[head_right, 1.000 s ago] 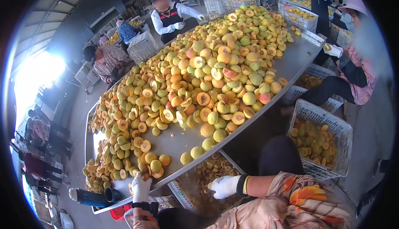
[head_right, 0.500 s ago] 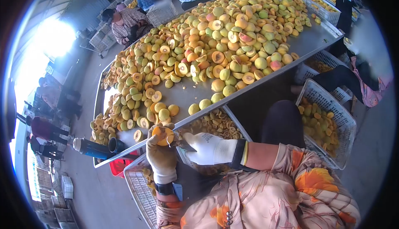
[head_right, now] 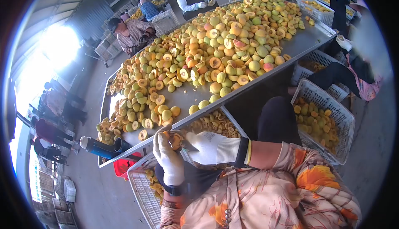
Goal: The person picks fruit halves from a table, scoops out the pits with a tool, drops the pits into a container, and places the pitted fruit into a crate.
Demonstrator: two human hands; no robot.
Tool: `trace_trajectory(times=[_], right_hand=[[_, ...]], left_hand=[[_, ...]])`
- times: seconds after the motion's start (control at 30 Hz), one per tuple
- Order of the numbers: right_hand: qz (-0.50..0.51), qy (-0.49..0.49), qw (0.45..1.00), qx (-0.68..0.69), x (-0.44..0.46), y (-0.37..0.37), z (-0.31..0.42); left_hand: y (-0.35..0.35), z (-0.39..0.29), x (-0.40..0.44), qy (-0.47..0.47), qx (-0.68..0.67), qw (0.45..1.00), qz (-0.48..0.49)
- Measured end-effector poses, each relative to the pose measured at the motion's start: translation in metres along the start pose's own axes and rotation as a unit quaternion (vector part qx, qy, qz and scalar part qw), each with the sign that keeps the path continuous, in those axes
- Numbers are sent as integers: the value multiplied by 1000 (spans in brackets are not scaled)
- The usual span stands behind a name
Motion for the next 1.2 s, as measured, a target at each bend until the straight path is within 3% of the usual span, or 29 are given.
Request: trace_trajectory(times=[0.23,0.3,0.4,0.5,0.77,0.97,1.07,1.2], right_hand=[[-1,-1,1000,11,0,9,4],[26,4,999,21,3,10,-4],[-25,-28,999,-7,2,11,-5],[-20,4,1000,-15,3,1,0],[13,10,976,-215,13,-29,3],[63,63,953,-289,16,-36,5],[38,19,959,-279,14,-38,-1],[83,68,952,-288,21,-38,-9]], left_hand=[[2,16,-4,28,0,998,-62],[3,15,-3,31,12,998,-55],[10,4,0,29,24,998,-48],[7,5,5,34,24,998,-40],[-3,10,4,-50,-45,998,7],[-3,19,3,-30,25,999,18],[-1,19,5,-26,20,999,32],[-5,22,7,5,108,992,71]])
Point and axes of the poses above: each hand's wrist, its own x-axis towards the middle knuckle, its own y-axis out of the palm, z = x × y, the point moved 2 cm from there along x, towards the middle knuckle, and after that the axes turned 9 degrees about y, right-handed, at the moved point
